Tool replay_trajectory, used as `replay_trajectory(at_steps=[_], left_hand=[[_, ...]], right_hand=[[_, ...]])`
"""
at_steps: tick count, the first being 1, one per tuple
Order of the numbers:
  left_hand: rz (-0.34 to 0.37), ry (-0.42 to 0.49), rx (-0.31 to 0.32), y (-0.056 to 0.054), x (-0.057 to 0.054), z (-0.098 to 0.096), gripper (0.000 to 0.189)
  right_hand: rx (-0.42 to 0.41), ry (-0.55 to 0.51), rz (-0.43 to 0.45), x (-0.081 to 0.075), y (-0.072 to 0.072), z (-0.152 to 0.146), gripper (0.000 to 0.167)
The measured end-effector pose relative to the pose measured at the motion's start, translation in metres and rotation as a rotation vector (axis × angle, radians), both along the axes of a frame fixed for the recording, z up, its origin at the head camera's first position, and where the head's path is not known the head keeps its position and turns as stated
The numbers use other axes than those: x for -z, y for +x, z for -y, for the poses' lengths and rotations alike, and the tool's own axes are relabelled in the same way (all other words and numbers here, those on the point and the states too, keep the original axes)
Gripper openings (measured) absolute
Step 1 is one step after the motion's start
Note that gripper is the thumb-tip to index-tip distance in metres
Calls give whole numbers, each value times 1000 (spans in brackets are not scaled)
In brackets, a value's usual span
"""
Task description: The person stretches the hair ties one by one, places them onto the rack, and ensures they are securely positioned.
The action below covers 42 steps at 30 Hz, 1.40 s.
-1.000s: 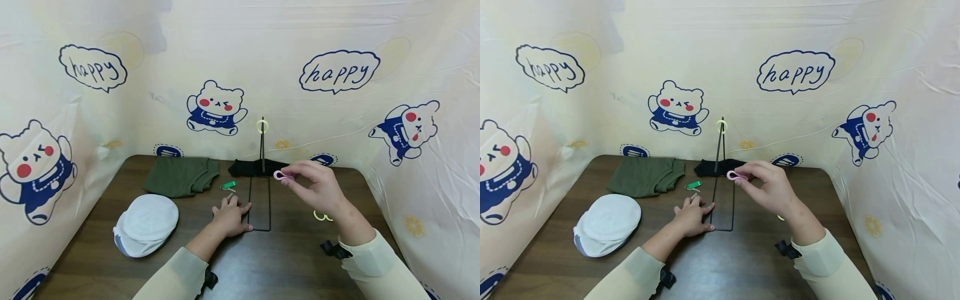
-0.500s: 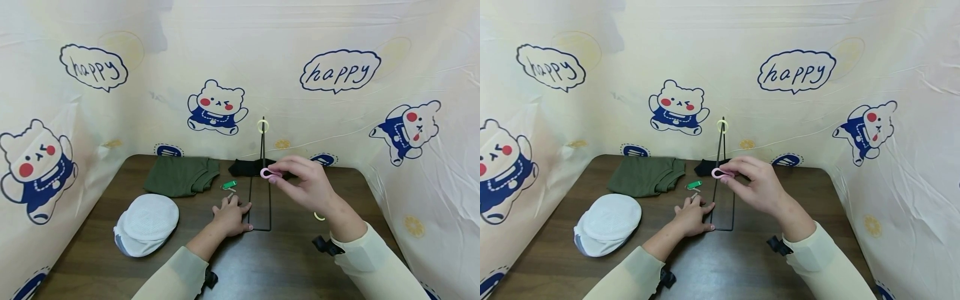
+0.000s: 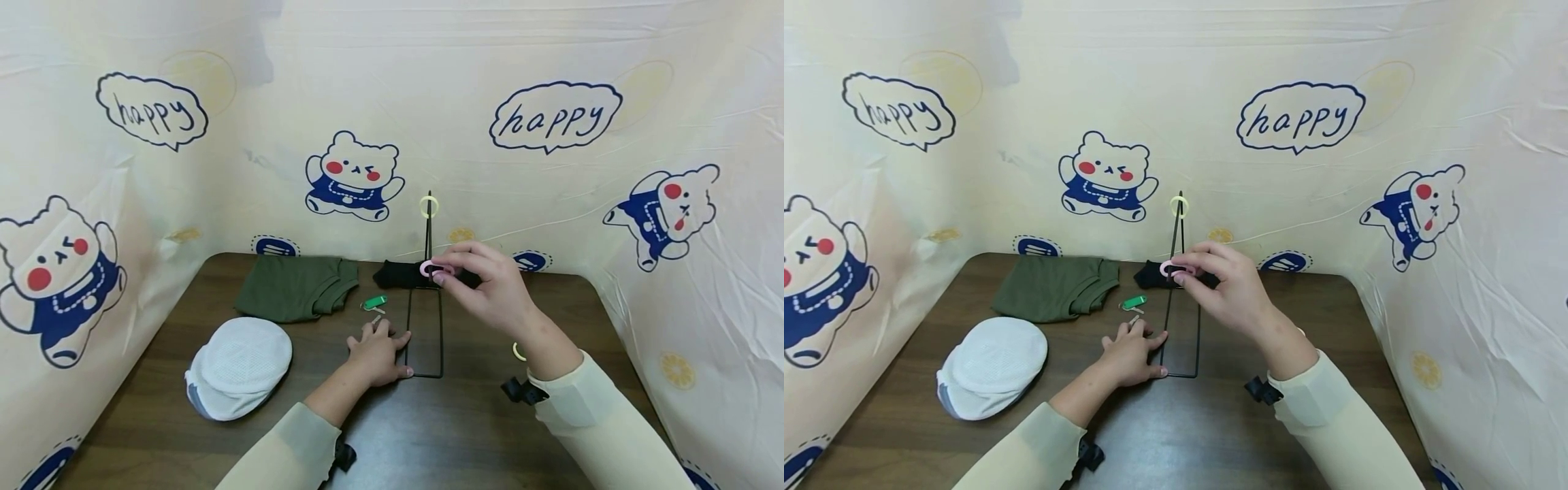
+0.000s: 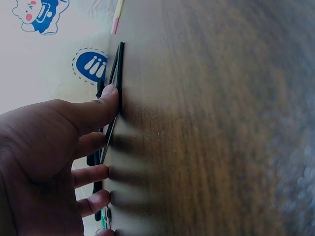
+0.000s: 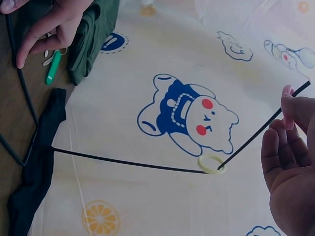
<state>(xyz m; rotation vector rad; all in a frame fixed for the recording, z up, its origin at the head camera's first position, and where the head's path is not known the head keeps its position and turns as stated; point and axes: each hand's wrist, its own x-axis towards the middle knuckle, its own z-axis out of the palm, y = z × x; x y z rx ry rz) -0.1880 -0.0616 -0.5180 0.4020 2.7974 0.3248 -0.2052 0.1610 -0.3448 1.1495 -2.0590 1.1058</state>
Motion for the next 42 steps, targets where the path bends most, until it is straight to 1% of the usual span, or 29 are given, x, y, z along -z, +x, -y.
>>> replay_trajectory(at_steps=[9,16,25,30,36,42], left_hand=[[4,-2,-5,1,0,-1,80],[6,7,-7,2,0,-1,80],[6,11,-3,4,-2,0,80],[-1,8,-4,4,-2,0,79],[-3,12,-5,2,-1,1,80],[-2,6,-2,2,-1,1,80]], right_hand=[[66,-32,81,7,-21,2,22],[163,-52,164,11,-37,6,26],[222,-111,235,18,-62,14,29],[254,-129,279,17,-75,17,31],[277,-136,322,14,-84,20,32],[292,-149,357,17,-87,18,37]])
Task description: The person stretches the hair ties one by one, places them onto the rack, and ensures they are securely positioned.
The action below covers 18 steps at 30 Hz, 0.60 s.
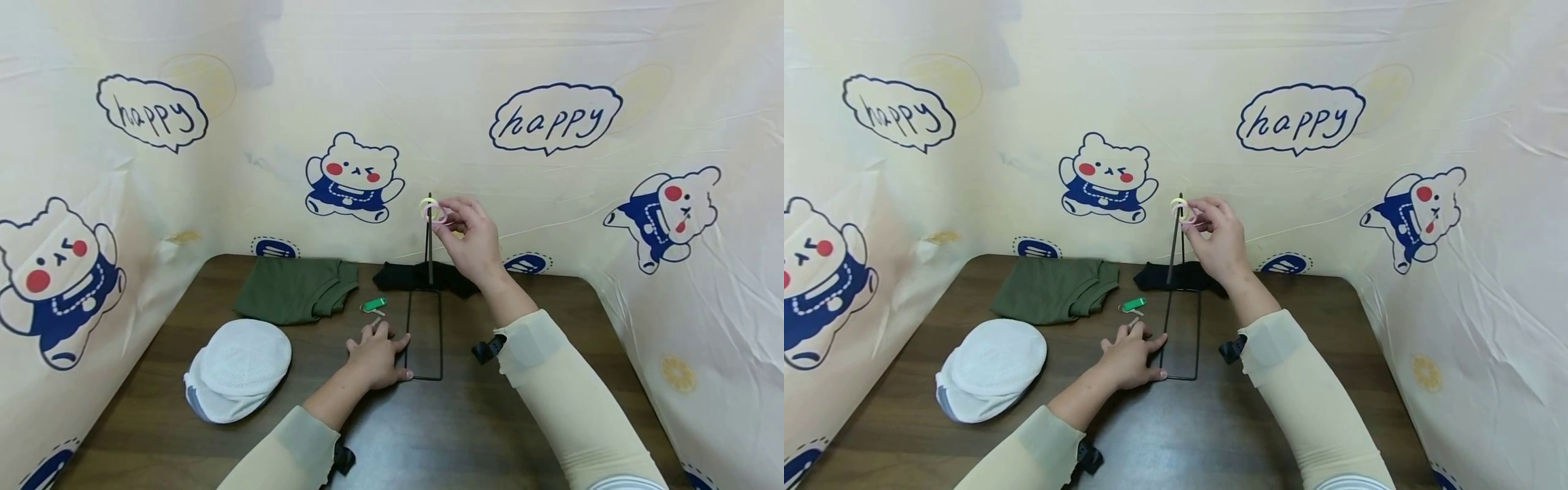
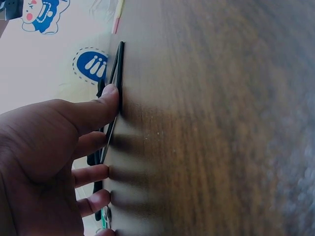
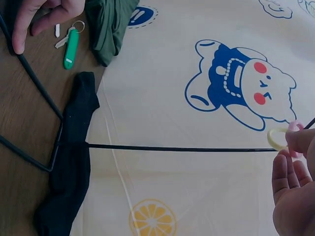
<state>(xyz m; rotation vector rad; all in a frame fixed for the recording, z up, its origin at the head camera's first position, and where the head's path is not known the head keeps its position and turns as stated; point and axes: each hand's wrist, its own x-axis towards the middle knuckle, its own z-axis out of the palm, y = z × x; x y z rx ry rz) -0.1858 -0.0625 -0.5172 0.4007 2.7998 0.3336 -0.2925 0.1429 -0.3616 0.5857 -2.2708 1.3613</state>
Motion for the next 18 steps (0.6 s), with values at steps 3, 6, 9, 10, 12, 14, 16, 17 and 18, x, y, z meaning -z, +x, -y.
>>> replay_trajectory(at_steps=[3,6,9,10,12,14,16,17,18], left_hand=[[0,2,2,0,0,2,80],[-2,6,1,0,-1,2,80],[-5,4,-4,0,-1,2,79],[-5,4,-5,0,-1,1,79],[-5,3,-5,-1,-2,1,79],[-4,6,-4,-1,-1,0,79],[-5,4,-1,0,-1,-1,78],[-6,2,0,0,-1,-1,78],[-7,1,1,0,0,-1,78]], right_hand=[[-8,-26,-6,2,0,-1,41],[-9,-27,-15,4,2,-3,42],[-10,-14,-16,8,5,-6,43],[-7,-7,-16,9,6,-7,43],[-8,-5,-16,12,8,-9,43],[-11,-9,-16,16,10,-13,42],[-13,-13,-14,19,14,-17,41],[-16,-14,-12,20,16,-19,40],[-20,-18,-10,22,18,-21,40]])
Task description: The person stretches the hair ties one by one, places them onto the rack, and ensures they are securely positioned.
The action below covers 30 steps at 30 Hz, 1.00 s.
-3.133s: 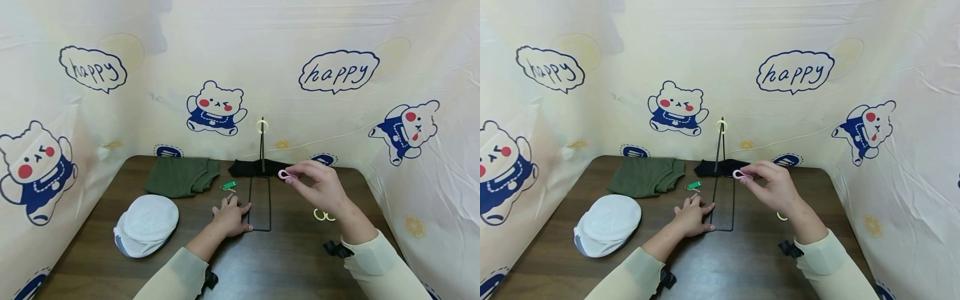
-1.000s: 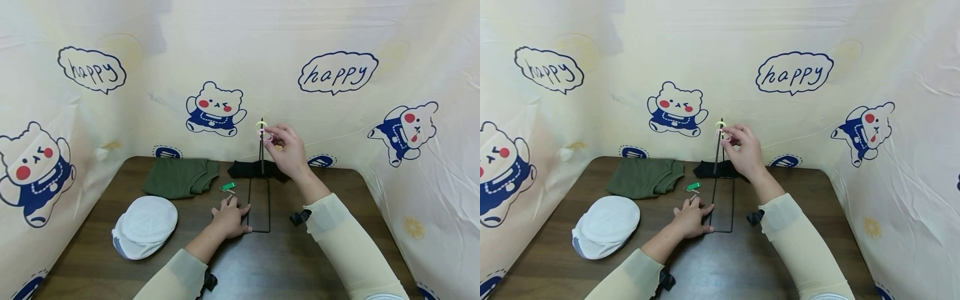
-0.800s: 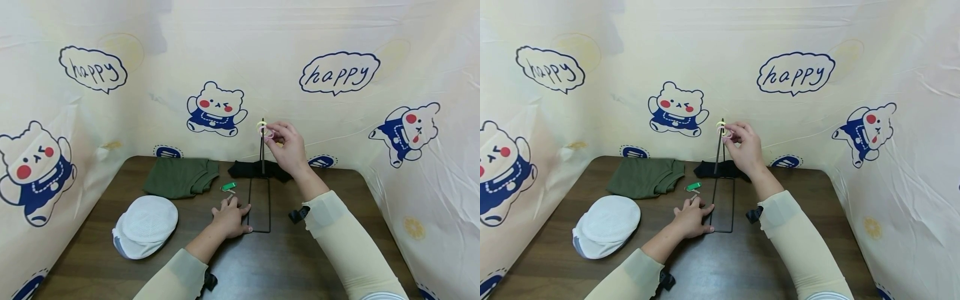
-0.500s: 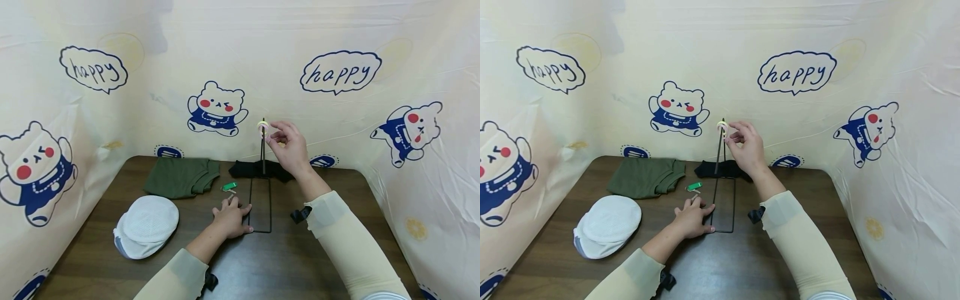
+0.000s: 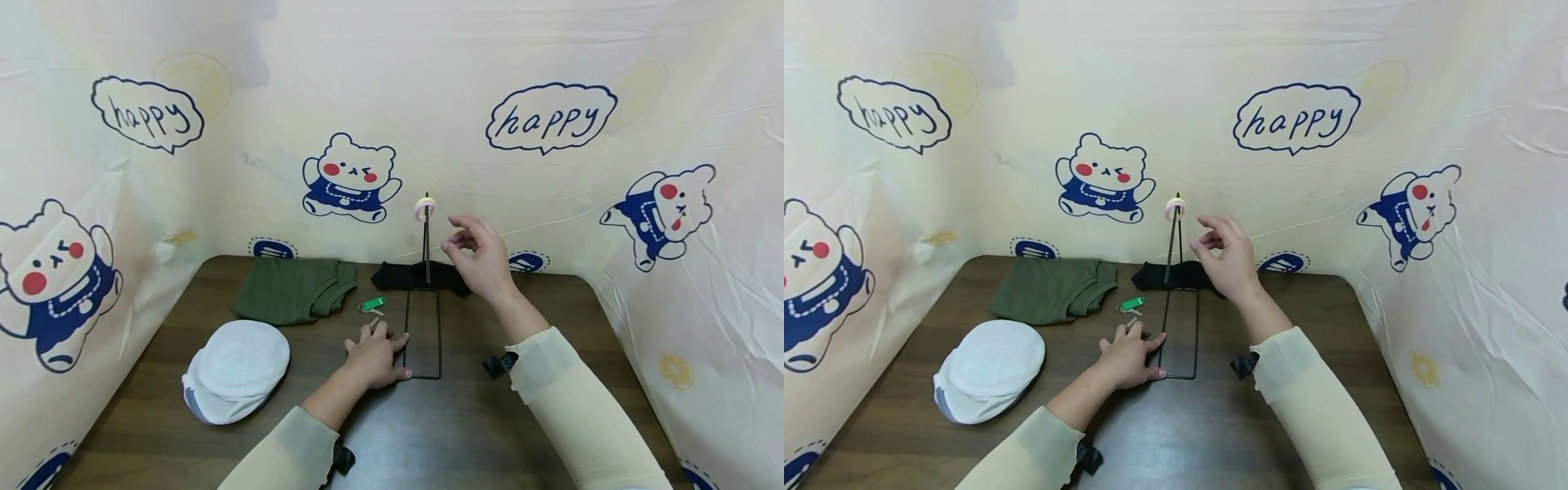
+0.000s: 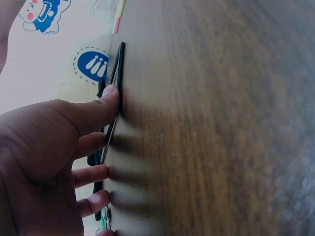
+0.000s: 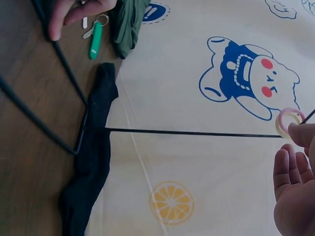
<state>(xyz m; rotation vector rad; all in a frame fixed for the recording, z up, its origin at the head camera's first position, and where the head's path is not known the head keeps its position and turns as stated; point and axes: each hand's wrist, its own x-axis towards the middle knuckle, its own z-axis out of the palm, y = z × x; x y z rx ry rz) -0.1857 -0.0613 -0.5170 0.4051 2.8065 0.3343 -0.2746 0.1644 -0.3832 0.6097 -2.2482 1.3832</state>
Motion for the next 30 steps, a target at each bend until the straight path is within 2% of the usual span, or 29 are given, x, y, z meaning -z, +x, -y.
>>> replay_trajectory(at_steps=[6,14,21,30], left_hand=[[-8,2,2,0,1,1,78],[-6,1,-8,1,2,2,78],[1,3,-4,-1,3,-1,79],[-7,-4,-4,-1,4,0,80]], right_hand=[[-33,-15,-34,9,13,-17,42],[-1,51,-64,20,31,-40,44],[51,84,-69,41,41,-66,42],[60,88,-25,68,59,-88,40]])
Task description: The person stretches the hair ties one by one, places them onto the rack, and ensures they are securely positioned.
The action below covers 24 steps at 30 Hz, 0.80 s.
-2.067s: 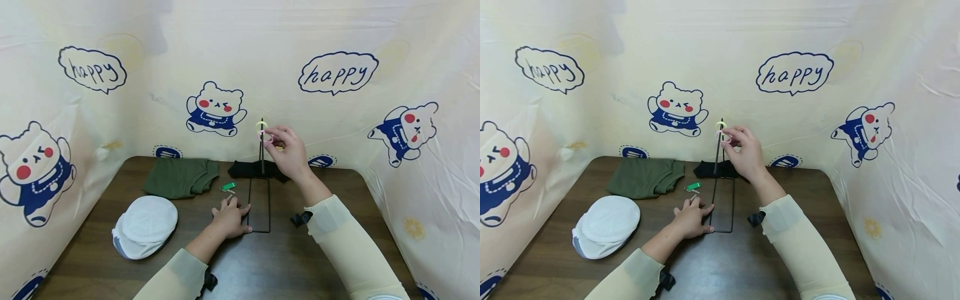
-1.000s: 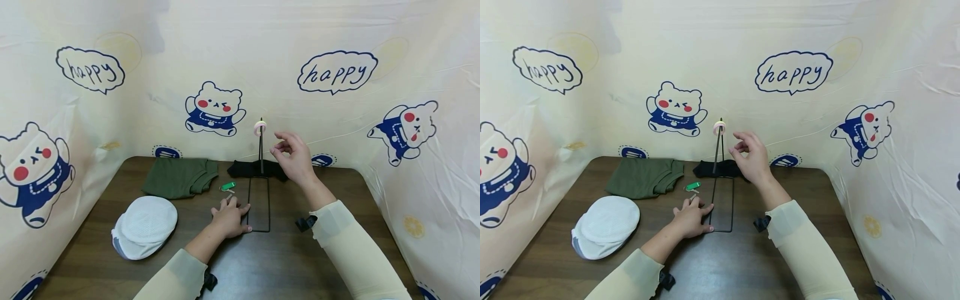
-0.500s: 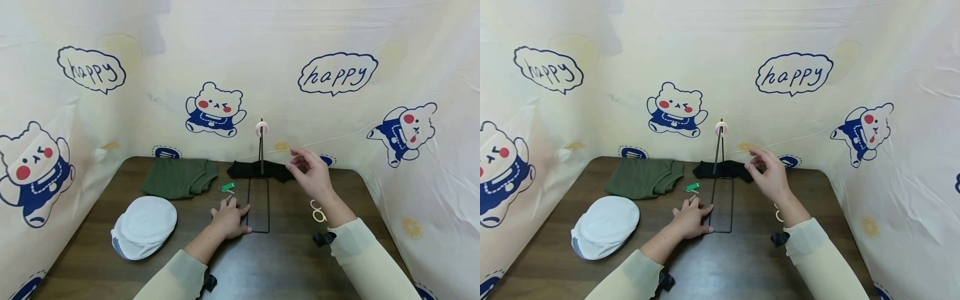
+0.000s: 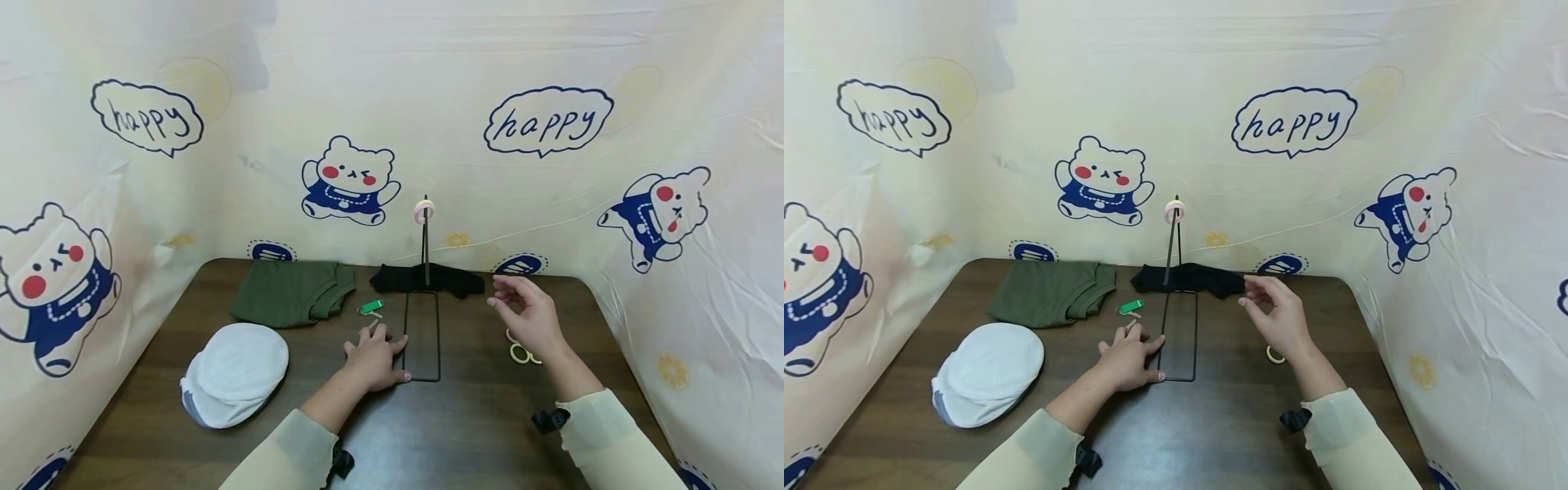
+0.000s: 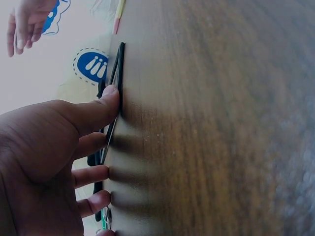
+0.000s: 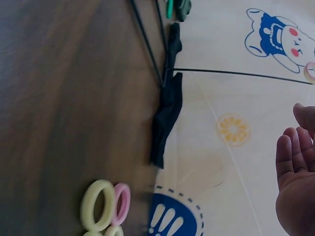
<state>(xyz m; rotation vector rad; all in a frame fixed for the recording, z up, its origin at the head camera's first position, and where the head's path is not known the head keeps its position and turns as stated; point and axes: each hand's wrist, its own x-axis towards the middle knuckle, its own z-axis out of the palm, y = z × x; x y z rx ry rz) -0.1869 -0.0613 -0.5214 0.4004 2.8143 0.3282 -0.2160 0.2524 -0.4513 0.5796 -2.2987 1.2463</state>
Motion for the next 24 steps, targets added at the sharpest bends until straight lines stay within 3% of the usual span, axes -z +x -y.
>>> replay_trajectory(at_steps=[7,16,24], left_hand=[[10,5,-2,1,-1,-1,80],[11,7,-5,1,-2,1,79],[17,3,-2,2,-4,0,79]], right_hand=[[63,67,49,15,8,-21,40],[92,199,130,39,10,-54,37],[114,312,215,50,11,-80,38]])
